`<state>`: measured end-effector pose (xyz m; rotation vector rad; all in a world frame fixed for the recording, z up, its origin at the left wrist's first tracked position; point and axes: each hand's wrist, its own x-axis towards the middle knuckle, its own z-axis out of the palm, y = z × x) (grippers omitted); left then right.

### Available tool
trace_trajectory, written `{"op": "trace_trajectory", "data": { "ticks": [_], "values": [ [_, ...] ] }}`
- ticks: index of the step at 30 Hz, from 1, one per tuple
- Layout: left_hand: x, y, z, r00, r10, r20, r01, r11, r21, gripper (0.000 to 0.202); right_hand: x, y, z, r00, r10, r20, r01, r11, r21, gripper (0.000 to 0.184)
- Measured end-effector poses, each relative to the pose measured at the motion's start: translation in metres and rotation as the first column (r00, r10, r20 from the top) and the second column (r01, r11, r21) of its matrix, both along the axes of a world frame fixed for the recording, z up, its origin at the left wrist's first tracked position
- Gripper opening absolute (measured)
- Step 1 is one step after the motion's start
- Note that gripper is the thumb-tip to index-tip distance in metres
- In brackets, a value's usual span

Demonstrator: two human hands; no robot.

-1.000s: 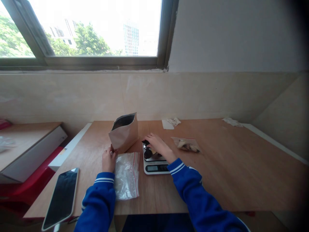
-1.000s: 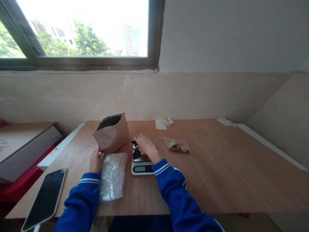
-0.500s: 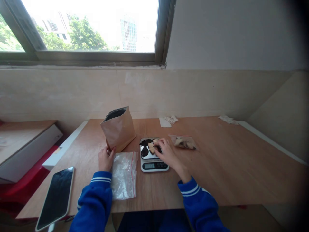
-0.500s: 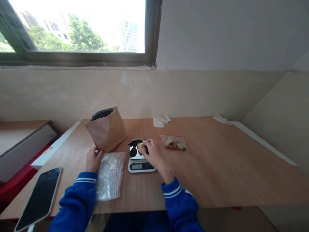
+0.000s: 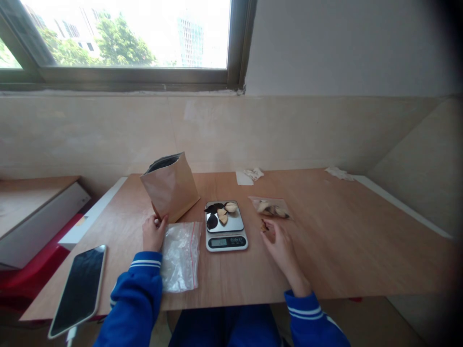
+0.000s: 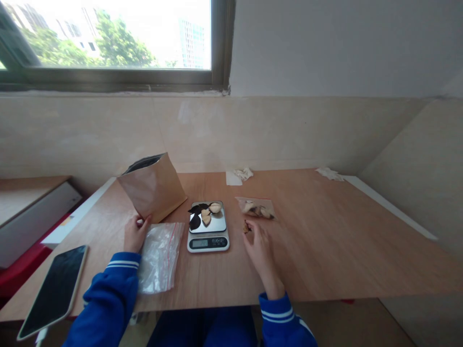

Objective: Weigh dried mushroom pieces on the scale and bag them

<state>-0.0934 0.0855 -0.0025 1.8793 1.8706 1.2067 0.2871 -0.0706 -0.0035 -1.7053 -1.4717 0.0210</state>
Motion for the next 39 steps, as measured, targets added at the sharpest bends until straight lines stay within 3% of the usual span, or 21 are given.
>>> {"op": "trace_trajectory", "data": {
  "ticks": [3, 6, 12, 16, 19, 21, 24, 26, 27, 29, 31, 36, 39],
  "values": [
    [0.001, 0.000, 0.002, 1.000, 0.006, 0.004, -0.006, 1.000, 0.014, 0.040, 0.019, -0.011, -0.022, 0.994, -0.059, 0.091, 0.060, 0.998, -0.005, 0.032],
    [0.002, -0.003, 0.007, 0.999, 0.045, 0.019, -0.046, 0.993, 0.107, 0.042, 0.019, -0.014, -0.034, 0.992, -0.044, 0.121, 0.045, 0.999, -0.003, 0.037],
    [0.005, -0.016, 0.023, 0.988, 0.140, 0.067, -0.154, 0.931, 0.332, 0.036, 0.010, -0.018, -0.030, 0.987, -0.068, 0.147, 0.064, 0.997, 0.036, 0.038],
    [0.007, -0.026, 0.039, 0.974, 0.204, 0.104, -0.228, 0.832, 0.506, 0.024, 0.010, -0.023, -0.025, 0.988, -0.119, 0.100, 0.112, 0.991, 0.075, 0.034],
    [0.009, -0.039, 0.056, 0.977, 0.200, 0.074, -0.204, 0.777, 0.596, 0.017, 0.003, -0.024, -0.020, 0.985, -0.135, 0.103, 0.129, 0.990, 0.064, 0.031],
    [0.012, -0.051, 0.069, 0.987, 0.155, 0.050, -0.155, 0.798, 0.582, 0.015, -0.009, -0.023, -0.013, 0.988, -0.104, 0.114, 0.100, 0.994, 0.045, 0.031],
    [0.018, -0.074, 0.088, 0.999, 0.042, 0.023, -0.048, 0.896, 0.441, 0.017, -0.034, -0.018, 0.005, 0.991, 0.016, 0.133, -0.016, 1.000, 0.000, 0.031],
    [0.023, -0.091, 0.097, 0.993, -0.119, -0.006, 0.116, 0.960, 0.254, 0.021, -0.052, -0.013, 0.020, 0.989, 0.085, 0.123, -0.084, 0.996, -0.020, 0.030],
    [0.026, -0.099, 0.099, 0.970, -0.240, -0.044, 0.244, 0.960, 0.140, 0.022, -0.061, -0.011, 0.027, 0.988, 0.110, 0.109, -0.108, 0.994, -0.023, 0.029],
    [0.033, -0.112, 0.096, 0.867, -0.478, -0.139, 0.476, 0.878, -0.046, 0.025, -0.076, -0.010, 0.037, 0.985, 0.160, 0.067, -0.159, 0.987, -0.020, 0.029],
    [0.041, -0.122, 0.084, 0.766, -0.604, -0.219, 0.583, 0.797, -0.160, 0.032, -0.085, -0.012, 0.041, 0.975, 0.223, 0.011, -0.223, 0.975, -0.017, 0.029],
    [0.059, -0.125, 0.037, 0.815, -0.495, -0.301, 0.462, 0.869, -0.177, 0.043, -0.087, -0.038, 0.028, 0.940, 0.318, -0.127, -0.325, 0.945, -0.036, 0.028],
    [0.060, -0.118, 0.025, 0.834, -0.473, -0.284, 0.441, 0.881, -0.171, 0.040, -0.080, -0.054, 0.019, 0.941, 0.274, -0.199, -0.289, 0.956, -0.055, 0.026]
  ]
}}
